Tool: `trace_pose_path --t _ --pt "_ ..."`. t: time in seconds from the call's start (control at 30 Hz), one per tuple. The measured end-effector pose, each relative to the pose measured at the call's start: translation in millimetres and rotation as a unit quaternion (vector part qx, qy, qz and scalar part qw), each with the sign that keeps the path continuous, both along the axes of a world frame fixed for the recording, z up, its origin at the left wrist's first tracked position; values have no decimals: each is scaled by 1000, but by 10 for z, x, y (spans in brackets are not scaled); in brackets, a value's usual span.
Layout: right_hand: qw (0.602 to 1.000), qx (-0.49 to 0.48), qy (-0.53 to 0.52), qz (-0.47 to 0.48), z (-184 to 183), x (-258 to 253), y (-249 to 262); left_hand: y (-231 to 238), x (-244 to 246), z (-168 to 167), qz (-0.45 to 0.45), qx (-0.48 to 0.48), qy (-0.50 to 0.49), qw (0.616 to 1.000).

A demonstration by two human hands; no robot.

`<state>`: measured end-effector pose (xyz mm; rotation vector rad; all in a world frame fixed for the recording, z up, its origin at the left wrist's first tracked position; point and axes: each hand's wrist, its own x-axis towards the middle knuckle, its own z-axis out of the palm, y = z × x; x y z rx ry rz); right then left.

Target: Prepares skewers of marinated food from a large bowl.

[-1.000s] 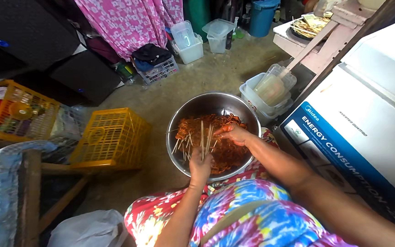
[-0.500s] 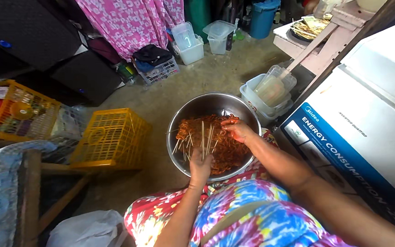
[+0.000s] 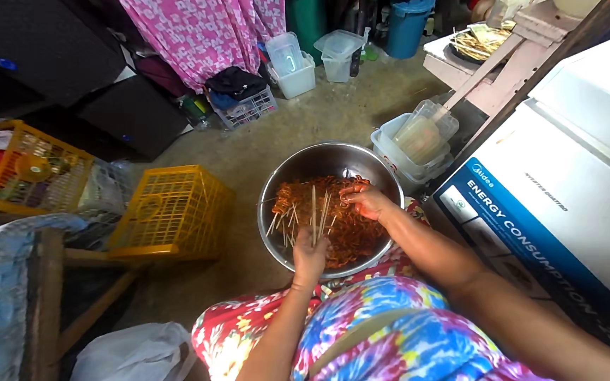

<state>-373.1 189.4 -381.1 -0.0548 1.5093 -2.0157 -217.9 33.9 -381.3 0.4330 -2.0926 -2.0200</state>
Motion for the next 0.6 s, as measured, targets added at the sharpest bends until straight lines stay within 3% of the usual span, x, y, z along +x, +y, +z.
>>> trace_pose_path --t 0.6 --pt "1000 4 13 -8 11 15 -5 3 4 0 -4 -3 -14 1000"
